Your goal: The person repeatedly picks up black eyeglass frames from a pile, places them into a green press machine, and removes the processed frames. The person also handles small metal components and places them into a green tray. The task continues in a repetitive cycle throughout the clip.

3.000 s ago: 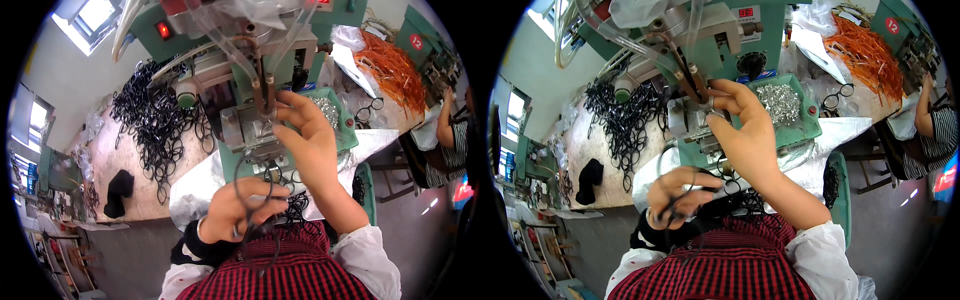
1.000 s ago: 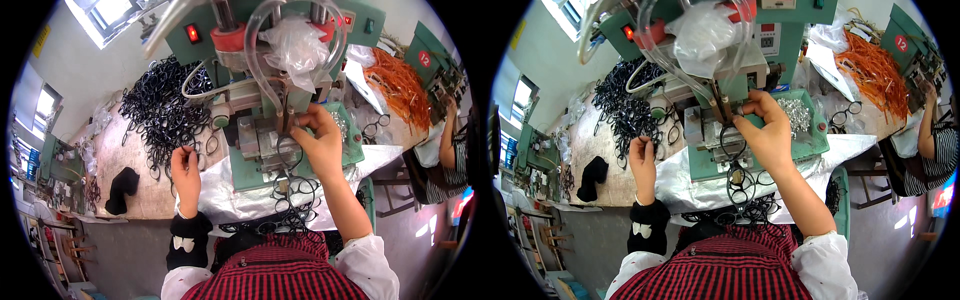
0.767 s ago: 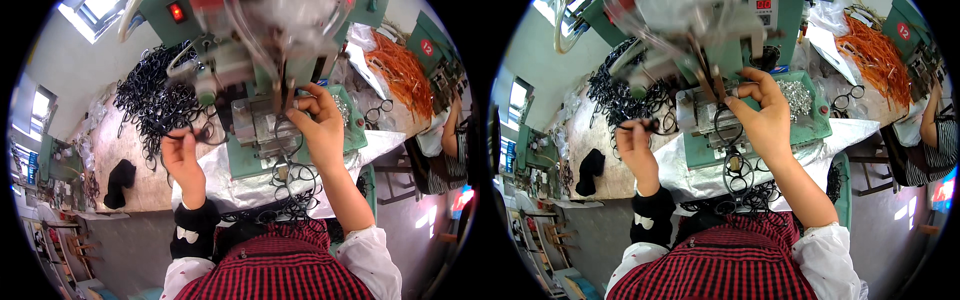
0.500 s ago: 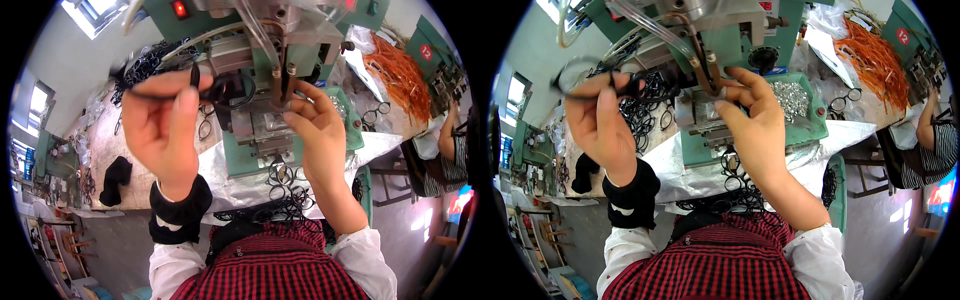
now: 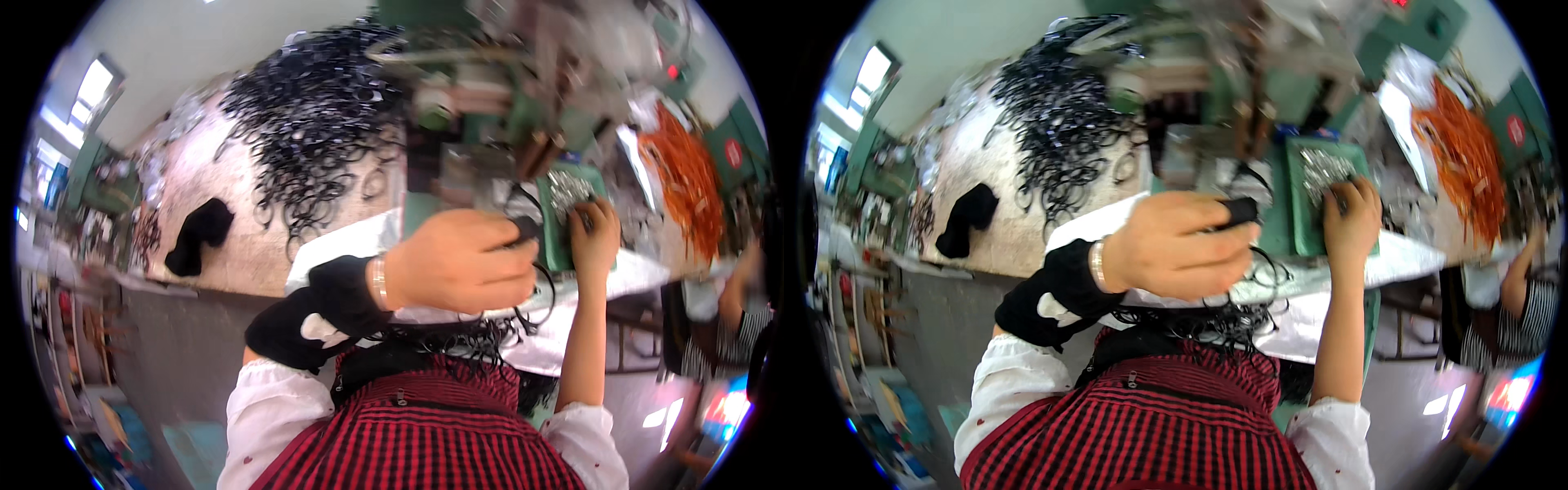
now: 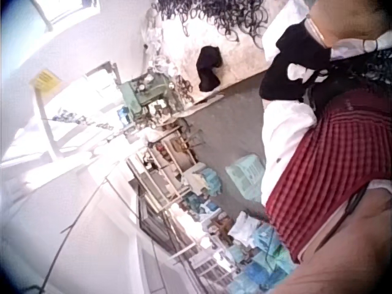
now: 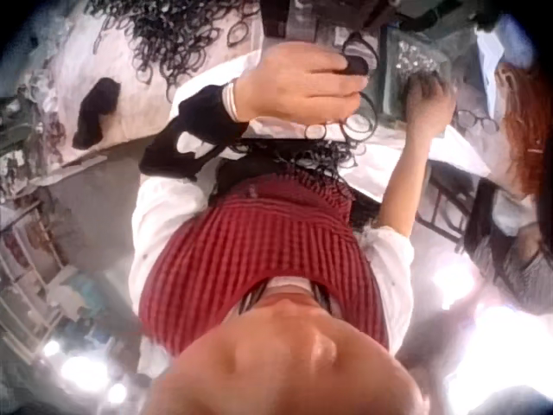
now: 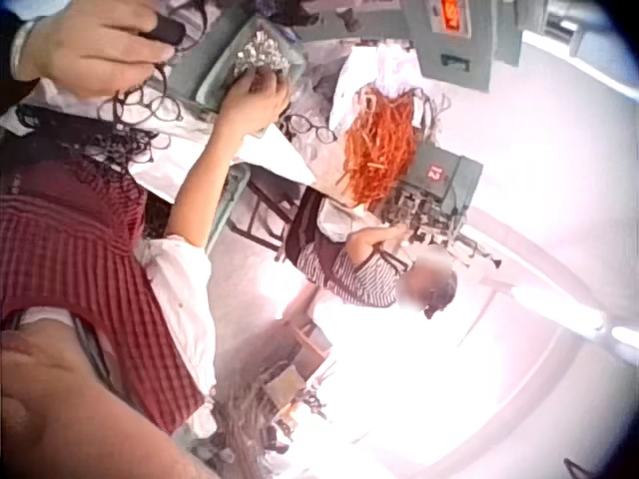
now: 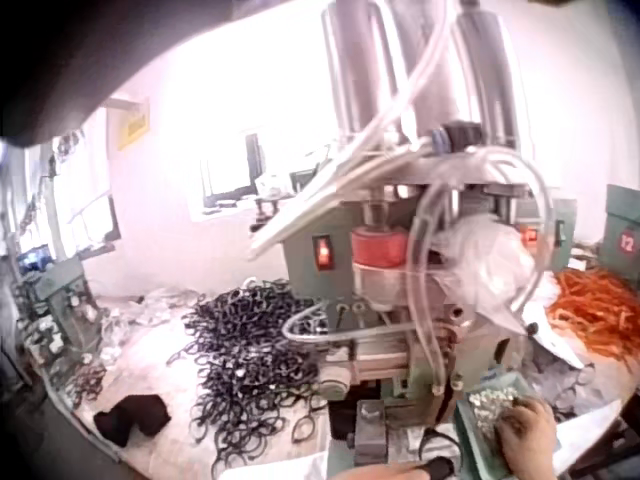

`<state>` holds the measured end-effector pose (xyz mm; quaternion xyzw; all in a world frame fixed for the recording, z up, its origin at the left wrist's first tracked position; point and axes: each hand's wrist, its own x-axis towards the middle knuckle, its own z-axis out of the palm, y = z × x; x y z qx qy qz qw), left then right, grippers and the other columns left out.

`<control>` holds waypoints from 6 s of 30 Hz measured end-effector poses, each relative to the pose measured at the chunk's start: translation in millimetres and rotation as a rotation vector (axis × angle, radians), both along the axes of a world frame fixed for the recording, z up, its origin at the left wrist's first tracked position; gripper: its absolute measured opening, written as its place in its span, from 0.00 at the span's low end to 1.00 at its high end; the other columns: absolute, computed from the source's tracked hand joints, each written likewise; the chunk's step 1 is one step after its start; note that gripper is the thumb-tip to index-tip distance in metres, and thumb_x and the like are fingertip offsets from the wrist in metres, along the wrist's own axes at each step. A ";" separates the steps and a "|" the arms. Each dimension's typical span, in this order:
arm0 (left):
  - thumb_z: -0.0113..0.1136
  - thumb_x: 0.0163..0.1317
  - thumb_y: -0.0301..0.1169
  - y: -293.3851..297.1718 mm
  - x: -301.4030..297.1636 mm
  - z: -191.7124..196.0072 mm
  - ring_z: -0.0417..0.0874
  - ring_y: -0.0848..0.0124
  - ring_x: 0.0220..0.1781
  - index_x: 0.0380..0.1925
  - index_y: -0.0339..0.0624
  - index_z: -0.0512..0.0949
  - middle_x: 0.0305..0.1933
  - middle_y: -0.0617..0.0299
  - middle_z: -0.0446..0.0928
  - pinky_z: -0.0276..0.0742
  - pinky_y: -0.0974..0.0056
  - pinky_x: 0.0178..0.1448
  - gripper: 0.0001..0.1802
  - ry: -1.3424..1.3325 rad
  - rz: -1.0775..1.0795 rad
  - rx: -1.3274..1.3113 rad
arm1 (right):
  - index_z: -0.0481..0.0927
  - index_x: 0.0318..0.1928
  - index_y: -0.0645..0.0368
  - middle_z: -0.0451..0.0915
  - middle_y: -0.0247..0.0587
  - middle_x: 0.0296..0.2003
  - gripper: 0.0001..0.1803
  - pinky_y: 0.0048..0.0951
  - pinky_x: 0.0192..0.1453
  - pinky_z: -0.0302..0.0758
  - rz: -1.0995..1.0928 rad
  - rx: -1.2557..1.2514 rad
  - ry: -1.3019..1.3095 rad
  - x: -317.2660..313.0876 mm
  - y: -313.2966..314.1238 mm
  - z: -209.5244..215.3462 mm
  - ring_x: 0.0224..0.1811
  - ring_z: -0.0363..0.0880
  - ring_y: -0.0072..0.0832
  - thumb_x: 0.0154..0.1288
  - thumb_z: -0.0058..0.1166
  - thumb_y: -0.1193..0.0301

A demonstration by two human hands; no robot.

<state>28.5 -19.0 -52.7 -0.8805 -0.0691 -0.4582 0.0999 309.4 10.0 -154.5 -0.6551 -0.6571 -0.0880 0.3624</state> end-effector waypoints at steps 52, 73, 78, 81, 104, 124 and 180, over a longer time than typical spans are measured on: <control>0.58 0.58 0.25 35.0 -168.3 -94.5 0.80 0.60 0.35 0.39 0.42 0.77 0.36 0.56 0.77 0.78 0.56 0.39 0.08 -0.029 1.090 -0.723 | 0.85 0.42 0.65 0.85 0.36 0.38 0.07 0.21 0.51 0.74 0.442 -0.004 1.127 -90.0 -14.4 76.5 0.42 0.80 0.20 0.62 0.60 0.79; 0.63 0.51 0.19 -1.4 -24.1 27.5 0.82 0.64 0.33 0.32 0.39 0.77 0.41 0.50 0.83 0.80 0.62 0.36 0.08 -0.135 -0.117 -0.492 | 0.69 0.67 0.60 0.79 0.45 0.57 0.34 0.34 0.68 0.69 0.651 -0.165 0.929 -89.2 -38.7 109.5 0.60 0.78 0.32 0.58 0.54 0.84; 0.68 0.46 0.24 7.3 9.7 4.8 0.81 0.62 0.32 0.29 0.41 0.77 0.46 0.54 0.83 0.84 0.62 0.35 0.10 0.016 -0.033 0.026 | 0.75 0.61 0.59 0.80 0.42 0.53 0.23 0.29 0.61 0.72 0.065 0.097 0.827 7.2 -12.8 31.0 0.56 0.79 0.28 0.64 0.51 0.82; 0.67 0.44 0.25 2.4 7.9 -1.2 0.83 0.61 0.35 0.30 0.41 0.78 0.47 0.55 0.83 0.85 0.60 0.39 0.11 0.000 -0.020 -0.052 | 0.77 0.59 0.61 0.81 0.41 0.51 0.20 0.28 0.58 0.72 0.054 -0.025 0.773 28.7 -44.8 9.8 0.54 0.78 0.26 0.65 0.56 0.79; 0.62 0.50 0.32 99.0 -119.1 -105.9 0.84 0.50 0.34 0.30 0.46 0.82 0.31 0.51 0.82 0.80 0.50 0.39 0.07 0.016 1.307 -0.729 | 0.83 0.36 0.57 0.81 0.41 0.38 0.06 0.43 0.50 0.72 -0.037 0.001 -0.107 -13.3 -6.7 10.0 0.47 0.76 0.45 0.56 0.62 0.72; 0.55 0.68 0.28 50.8 -134.8 -75.0 0.71 0.83 0.24 0.53 0.40 0.81 0.26 0.71 0.75 0.64 0.75 0.27 0.16 -0.359 0.663 -1.394 | 0.84 0.40 0.66 0.84 0.35 0.35 0.08 0.23 0.50 0.73 0.108 -0.086 0.784 -11.2 -66.6 43.6 0.39 0.79 0.21 0.58 0.62 0.81; 0.66 0.50 0.29 5.5 -171.1 -83.0 0.80 0.55 0.38 0.23 0.40 0.81 0.31 0.57 0.76 0.76 0.53 0.41 0.05 0.242 1.277 -0.489 | 0.84 0.40 0.65 0.83 0.34 0.31 0.06 0.22 0.43 0.74 0.046 -0.067 0.646 -22.4 -14.4 23.5 0.34 0.77 0.18 0.63 0.61 0.76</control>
